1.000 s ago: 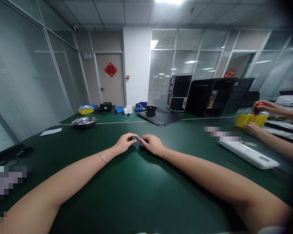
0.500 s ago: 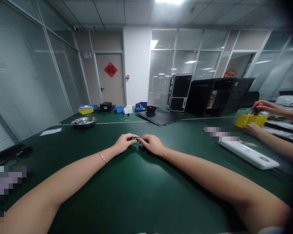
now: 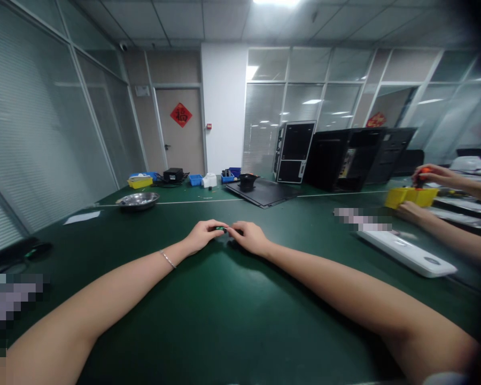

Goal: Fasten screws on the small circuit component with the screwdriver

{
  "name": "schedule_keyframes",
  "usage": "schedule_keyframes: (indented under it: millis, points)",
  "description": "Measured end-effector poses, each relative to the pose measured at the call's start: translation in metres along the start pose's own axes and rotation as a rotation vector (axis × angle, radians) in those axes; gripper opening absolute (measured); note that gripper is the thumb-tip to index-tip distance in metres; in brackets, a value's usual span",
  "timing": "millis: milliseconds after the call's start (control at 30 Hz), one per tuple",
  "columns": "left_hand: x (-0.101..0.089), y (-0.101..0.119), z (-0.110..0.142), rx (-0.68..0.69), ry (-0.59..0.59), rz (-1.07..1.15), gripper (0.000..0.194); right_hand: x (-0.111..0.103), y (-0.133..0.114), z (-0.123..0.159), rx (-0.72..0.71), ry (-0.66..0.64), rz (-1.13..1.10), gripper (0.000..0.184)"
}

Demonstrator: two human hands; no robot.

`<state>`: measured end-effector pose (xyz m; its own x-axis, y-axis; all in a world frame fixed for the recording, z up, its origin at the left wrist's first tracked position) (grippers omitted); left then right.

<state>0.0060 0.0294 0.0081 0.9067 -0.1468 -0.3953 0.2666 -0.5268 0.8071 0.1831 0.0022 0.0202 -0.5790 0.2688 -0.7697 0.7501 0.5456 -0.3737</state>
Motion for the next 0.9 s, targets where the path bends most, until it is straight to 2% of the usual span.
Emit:
schedule_keyframes:
  millis: [133, 467, 700, 900]
  points:
    - [0.0008, 0.0004, 0.0008, -0.04, -0.009, 0.043, 0.03, 0.0001, -0.0005, 0.0003, -0.007, 0.005, 0.015, 0.036]
    - [-0.001, 0.0051, -0.0008, 0.119, 0.015, -0.131, 0.023, 0.0013, -0.0009, 0.0, -0.014, -0.003, 0.067, 0.036]
    - [0.0014, 0.001, 0.0002, 0.047, -0.023, -0.032, 0.028, 0.0014, -0.0001, -0.0004, -0.041, -0.009, 0.002, 0.038]
    - [0.0011, 0.0032, 0.0012, 0.024, 0.023, -0.068, 0.031, 0.0016, -0.0012, -0.0008, 0.0, -0.01, 0.03, 0.036]
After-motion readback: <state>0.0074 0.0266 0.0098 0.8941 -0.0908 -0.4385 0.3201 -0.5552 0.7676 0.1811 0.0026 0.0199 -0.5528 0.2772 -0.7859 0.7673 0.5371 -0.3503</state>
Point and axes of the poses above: each hand's wrist, its own z-axis away from the middle knuckle, its own x-axis out of the palm, y = z × x, the point moved 3 cm from there along -z, towards the middle knuckle, and after that the axes turned 7 degrees about y, right-handed, at the moved point
